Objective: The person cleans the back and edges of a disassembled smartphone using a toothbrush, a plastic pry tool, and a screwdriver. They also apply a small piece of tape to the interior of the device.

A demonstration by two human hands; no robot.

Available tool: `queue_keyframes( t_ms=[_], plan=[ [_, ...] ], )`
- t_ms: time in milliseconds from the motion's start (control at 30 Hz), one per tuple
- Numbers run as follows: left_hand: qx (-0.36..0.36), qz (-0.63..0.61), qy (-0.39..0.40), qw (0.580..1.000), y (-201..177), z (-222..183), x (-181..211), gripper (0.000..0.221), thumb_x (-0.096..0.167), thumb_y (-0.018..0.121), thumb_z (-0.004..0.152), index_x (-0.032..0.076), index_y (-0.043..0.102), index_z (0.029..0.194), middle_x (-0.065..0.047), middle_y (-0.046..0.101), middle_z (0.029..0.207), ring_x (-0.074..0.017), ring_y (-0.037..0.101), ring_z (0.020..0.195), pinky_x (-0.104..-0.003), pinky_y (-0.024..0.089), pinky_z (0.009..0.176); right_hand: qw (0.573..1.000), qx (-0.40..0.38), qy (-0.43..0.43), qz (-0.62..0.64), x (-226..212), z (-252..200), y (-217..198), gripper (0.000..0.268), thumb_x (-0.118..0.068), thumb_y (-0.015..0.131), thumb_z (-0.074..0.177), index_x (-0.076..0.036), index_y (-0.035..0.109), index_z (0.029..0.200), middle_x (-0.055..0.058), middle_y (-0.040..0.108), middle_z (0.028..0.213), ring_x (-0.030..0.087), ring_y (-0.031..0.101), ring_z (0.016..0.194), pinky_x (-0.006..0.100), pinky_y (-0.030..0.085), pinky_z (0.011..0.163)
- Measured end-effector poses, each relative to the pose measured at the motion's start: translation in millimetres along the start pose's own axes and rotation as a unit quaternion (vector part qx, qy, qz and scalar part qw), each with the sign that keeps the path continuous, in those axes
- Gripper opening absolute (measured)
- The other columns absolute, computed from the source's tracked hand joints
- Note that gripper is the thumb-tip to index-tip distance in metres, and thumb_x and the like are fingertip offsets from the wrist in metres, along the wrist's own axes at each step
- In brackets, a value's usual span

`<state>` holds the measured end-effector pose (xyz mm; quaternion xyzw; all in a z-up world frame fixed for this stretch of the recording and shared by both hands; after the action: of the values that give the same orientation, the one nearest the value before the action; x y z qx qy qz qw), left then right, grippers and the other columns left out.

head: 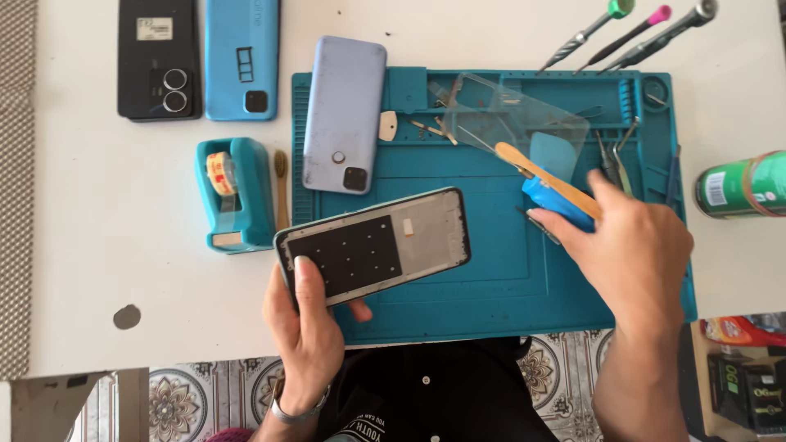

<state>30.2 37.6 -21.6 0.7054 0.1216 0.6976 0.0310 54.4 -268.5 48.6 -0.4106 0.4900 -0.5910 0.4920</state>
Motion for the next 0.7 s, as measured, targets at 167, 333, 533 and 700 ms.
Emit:
queue_keyframes(
  t_ms=[167, 333, 533, 700],
  plan=[
    [0.007, -0.017, -0.017, 1.0, -4, -2, -1, 0.035, 0.024, 0.035, 0.113, -0.004, 0.057, 0.113, -0.014, 0.072, 0.085, -0.0147, 0.063, 0.055, -0.024, 0.05, 0.051, 0.997, -0.071, 0.005, -0.032, 4, 9, 2, 0.052, -0.055, 0.088, 0.08, -0.006, 0.077, 0.086, 0.01, 0.063, 0.056, 0.029, 0.063, 0.053, 0.04, 0.048, 0.053],
    [0.001, -0.045, -0.019, 0.999, -5, -2, -3, 0.035, 0.024, 0.035, 0.113, -0.004, 0.056, 0.112, -0.014, 0.073, 0.086, -0.0148, 0.063, 0.054, -0.024, 0.048, 0.05, 0.938, 0.088, 0.066, 0.329, 87, -42, 14, 0.036, -0.03, 0.086, 0.081, -0.003, 0.071, 0.1, 0.003, 0.062, 0.066, 0.015, 0.056, 0.054, 0.029, 0.041, 0.05],
    [-0.009, -0.04, -0.028, 0.999, -6, -3, -8, 0.034, 0.023, 0.036, 0.113, -0.005, 0.056, 0.113, -0.015, 0.072, 0.084, -0.015, 0.063, 0.054, -0.024, 0.048, 0.05, 0.755, 0.371, 0.377, 0.387, 295, -153, 103, 0.025, -0.029, 0.076, 0.096, -0.006, 0.064, 0.097, 0.001, 0.06, 0.076, 0.012, 0.05, 0.062, 0.028, 0.037, 0.057],
    [-0.016, -0.074, -0.037, 0.996, -6, -2, -9, 0.033, 0.022, 0.036, 0.113, -0.005, 0.055, 0.114, -0.016, 0.071, 0.085, -0.0162, 0.062, 0.054, -0.026, 0.05, 0.051, 0.694, 0.383, 0.379, 0.478, 374, -176, 163, 0.025, -0.028, 0.067, 0.108, -0.009, 0.059, 0.094, 0.0, 0.058, 0.085, 0.01, 0.046, 0.069, 0.027, 0.033, 0.062]
  ],
)
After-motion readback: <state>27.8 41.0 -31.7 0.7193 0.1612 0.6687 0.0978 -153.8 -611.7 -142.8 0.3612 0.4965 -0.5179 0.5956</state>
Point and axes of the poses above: each hand's wrist, its own z-axis towards the middle knuckle, its own y-axis out of the palm, x = y × z, the point moved 5 cm from there along z, towards the middle knuckle
